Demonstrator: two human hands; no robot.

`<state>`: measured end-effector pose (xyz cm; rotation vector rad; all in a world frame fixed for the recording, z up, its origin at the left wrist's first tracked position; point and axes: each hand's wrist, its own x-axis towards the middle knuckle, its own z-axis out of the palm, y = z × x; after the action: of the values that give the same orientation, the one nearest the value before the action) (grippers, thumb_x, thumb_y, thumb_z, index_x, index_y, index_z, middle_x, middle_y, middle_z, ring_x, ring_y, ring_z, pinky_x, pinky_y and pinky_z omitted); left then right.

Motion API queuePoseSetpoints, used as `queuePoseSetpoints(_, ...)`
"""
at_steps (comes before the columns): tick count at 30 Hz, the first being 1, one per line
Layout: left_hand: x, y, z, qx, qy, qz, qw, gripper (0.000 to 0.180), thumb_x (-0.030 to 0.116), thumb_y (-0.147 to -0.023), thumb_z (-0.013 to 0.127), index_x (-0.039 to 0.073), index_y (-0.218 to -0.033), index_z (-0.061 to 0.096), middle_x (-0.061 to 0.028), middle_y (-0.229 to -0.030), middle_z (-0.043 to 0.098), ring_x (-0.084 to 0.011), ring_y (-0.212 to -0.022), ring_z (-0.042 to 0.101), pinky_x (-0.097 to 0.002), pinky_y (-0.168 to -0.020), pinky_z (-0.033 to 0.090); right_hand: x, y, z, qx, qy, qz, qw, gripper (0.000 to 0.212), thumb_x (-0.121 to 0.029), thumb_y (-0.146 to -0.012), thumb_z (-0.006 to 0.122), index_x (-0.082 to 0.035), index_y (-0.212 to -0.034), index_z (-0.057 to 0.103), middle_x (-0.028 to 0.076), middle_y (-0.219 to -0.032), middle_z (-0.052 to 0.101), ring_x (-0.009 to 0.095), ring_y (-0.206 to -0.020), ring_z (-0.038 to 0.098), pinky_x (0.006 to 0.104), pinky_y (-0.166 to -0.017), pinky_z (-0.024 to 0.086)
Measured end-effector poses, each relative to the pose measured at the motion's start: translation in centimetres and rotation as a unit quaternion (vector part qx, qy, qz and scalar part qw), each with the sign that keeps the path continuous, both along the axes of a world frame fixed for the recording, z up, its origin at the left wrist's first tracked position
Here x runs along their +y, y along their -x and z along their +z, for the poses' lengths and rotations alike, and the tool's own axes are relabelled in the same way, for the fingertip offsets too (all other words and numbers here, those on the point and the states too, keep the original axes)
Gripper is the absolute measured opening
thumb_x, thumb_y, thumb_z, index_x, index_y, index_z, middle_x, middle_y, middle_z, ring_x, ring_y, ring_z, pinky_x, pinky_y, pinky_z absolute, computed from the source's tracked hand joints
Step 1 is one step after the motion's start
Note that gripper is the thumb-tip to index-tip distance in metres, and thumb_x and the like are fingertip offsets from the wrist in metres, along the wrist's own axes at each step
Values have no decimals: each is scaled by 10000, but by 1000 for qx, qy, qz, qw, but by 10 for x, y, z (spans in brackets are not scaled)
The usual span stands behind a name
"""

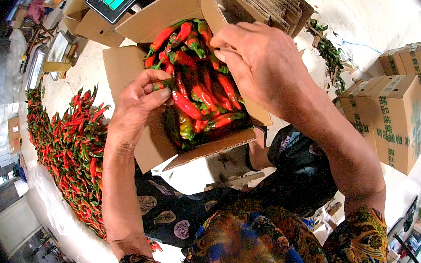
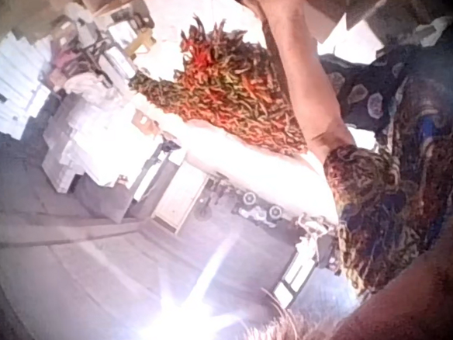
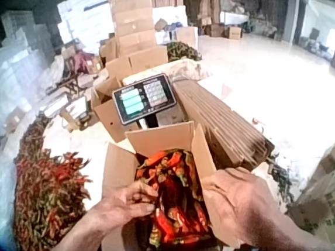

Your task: The person sorts red chili peppers by hand from a large pile on the floor into a cardboard box, then seals the box with a tape dispenser and places it on a stack of other boxes.

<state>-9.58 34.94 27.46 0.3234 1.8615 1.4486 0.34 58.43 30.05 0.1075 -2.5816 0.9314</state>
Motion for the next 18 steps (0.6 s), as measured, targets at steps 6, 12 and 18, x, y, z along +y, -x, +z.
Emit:
queuePoseSetpoints(6,-23,26,27,45,66,-8,997,294,152,-895,621,58,-1174,628,20,-865,581,-73,-743,535,-206,-688,438,-4,-15,-3,-9,-168,35,985,116,-35,-723,638,-54,-838,643,72,-807,615,272,-858,563,378,-757,452)
queuePoseSetpoints(12,-58,44,16,85,50,18,995,330,153,-888,568,32,-1193,601,-52,-983,662,-102,-844,588,-248,-753,467,-26,-30,-5,-9,-262,65,963,100,-106,-707,623,-72,-799,644,28,-854,608,215,-936,535,367,-853,386)
queuePoseSetpoints(18,-43,29,17,168,168,-70,969,278,148,-871,590,55,-1133,594,25,-783,549,-66,-682,490,-236,-606,418,-37,-34,-8,-134,-251,191,939,250,-108,-697,638,-38,-937,645,63,-936,615,241,-990,536,365,-878,405)
